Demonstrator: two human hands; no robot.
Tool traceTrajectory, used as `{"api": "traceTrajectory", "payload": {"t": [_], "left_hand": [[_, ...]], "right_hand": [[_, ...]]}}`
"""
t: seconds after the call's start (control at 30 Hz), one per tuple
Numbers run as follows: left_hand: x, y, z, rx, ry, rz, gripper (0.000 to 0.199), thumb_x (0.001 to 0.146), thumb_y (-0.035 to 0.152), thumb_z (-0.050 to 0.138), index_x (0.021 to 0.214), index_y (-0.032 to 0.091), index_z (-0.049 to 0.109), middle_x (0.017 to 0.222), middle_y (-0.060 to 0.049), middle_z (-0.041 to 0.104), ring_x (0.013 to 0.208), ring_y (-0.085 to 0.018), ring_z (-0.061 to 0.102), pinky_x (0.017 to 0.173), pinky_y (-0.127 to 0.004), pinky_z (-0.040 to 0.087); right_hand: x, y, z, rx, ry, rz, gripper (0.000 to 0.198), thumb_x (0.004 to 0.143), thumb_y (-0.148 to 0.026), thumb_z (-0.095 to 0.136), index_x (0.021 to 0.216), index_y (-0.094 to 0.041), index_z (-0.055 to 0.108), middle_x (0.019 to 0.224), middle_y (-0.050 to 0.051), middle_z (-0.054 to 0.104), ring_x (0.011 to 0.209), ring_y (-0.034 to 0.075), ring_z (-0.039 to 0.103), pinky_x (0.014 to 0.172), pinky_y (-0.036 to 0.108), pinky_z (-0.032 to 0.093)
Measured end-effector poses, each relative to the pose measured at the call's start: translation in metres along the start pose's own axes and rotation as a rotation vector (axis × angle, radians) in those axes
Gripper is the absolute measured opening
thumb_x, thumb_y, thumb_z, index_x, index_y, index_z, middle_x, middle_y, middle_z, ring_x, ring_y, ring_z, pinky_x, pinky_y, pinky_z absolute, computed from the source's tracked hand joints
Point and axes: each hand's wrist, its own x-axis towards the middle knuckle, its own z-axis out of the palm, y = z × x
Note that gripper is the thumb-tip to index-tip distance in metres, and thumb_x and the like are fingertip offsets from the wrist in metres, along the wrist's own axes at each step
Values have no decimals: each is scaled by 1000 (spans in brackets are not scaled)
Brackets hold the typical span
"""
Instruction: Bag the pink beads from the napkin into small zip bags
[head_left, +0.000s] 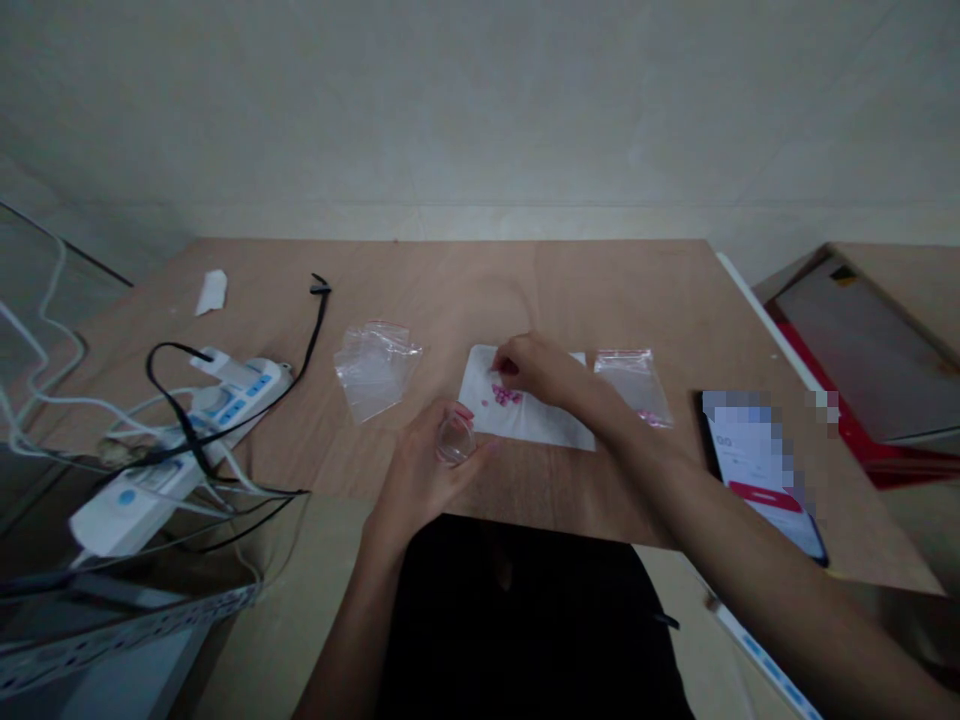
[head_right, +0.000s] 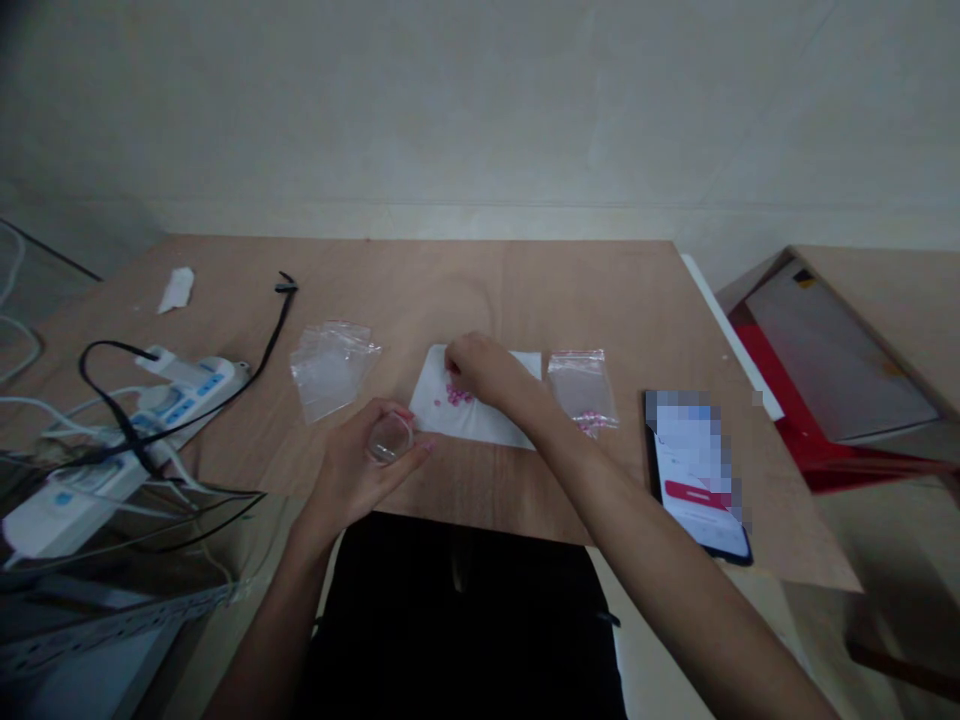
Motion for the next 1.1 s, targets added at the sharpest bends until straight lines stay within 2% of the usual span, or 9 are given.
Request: {"api": "traceTrajectory", "payload": {"t": [0.1, 0.23, 0.37, 0.57, 0.7, 0.83, 0.97, 1.03, 1.1], "left_hand": [[3, 2, 5, -50, 65, -40, 43, 68, 43, 79, 88, 22, 48, 75, 3, 60, 66, -14, 61, 62, -27, 50], [10, 11, 9, -193, 89, -30, 44, 65, 38, 78, 90, 22, 45, 77, 3, 60, 67, -15, 62, 61, -27, 49], [15, 19, 13, -296, 94, -30, 43, 62, 31, 73, 89, 23, 41, 77, 4, 58, 67, -15, 61, 59, -26, 47], [15, 24, 21, -466, 114, -74, 49, 60, 30, 73, 94, 25, 38, 79, 5, 54, 69, -13, 58, 60, -25, 48], [10, 22, 22, -544, 175, -31, 63, 55, 35, 80, 100, 27, 36, 90, 2, 49, 79, -14, 57, 68, -27, 50], [-1, 21, 16, -534, 58, 66, 69, 59, 32, 80, 114, 29, 40, 105, -1, 47, 97, -18, 53, 84, -33, 48], [-8, 29, 5, -729, 40, 63, 53, 72, 35, 70, 119, 26, 48, 107, -3, 52, 98, -19, 54, 84, -32, 49], [-7, 36, 1, -784, 127, -44, 32, 81, 35, 63, 110, 24, 55, 98, -2, 58, 89, -16, 58, 76, -28, 50], [-2, 43, -4, -732, 207, -159, 16, 86, 34, 59, 95, 21, 60, 85, -1, 64, 78, -13, 61, 68, -24, 50]], "right_hand": [[-19, -19, -16, 137, 76, -9, 17, 79, -6, 62, 91, -11, 73, 85, 7, 73, 72, 14, 64, 69, 24, 46], [-49, -52, -34, 444, 146, -121, 11, 80, -11, 66, 87, -15, 74, 78, 2, 72, 66, 11, 63, 64, 21, 45], [-61, -68, -37, 344, 68, -161, 10, 81, -10, 68, 85, -15, 75, 83, 6, 73, 75, 16, 64, 70, 27, 46], [-65, -69, -37, 242, 37, -150, 15, 90, -20, 60, 99, -16, 72, 95, 10, 72, 92, 22, 63, 79, 34, 48], [-70, -63, -38, 265, 6, -279, 26, 96, -26, 51, 86, -14, 71, 87, 9, 71, 91, 21, 62, 87, 36, 47], [-80, -49, -38, 370, 35, -374, 18, 93, -26, 56, 84, -15, 67, 99, 8, 67, 98, 18, 62, 94, 34, 45], [-92, -40, -38, 463, 138, -311, 11, 92, -23, 57, 88, -17, 66, 116, 10, 58, 107, 16, 59, 90, 29, 49], [-96, -39, -37, 483, 190, -259, 10, 91, -21, 57, 91, -17, 65, 116, 10, 59, 105, 16, 61, 88, 28, 50], [-99, -39, -36, 524, 232, -196, 10, 92, -23, 56, 91, -18, 66, 104, 7, 66, 92, 15, 65, 79, 26, 52]]}}
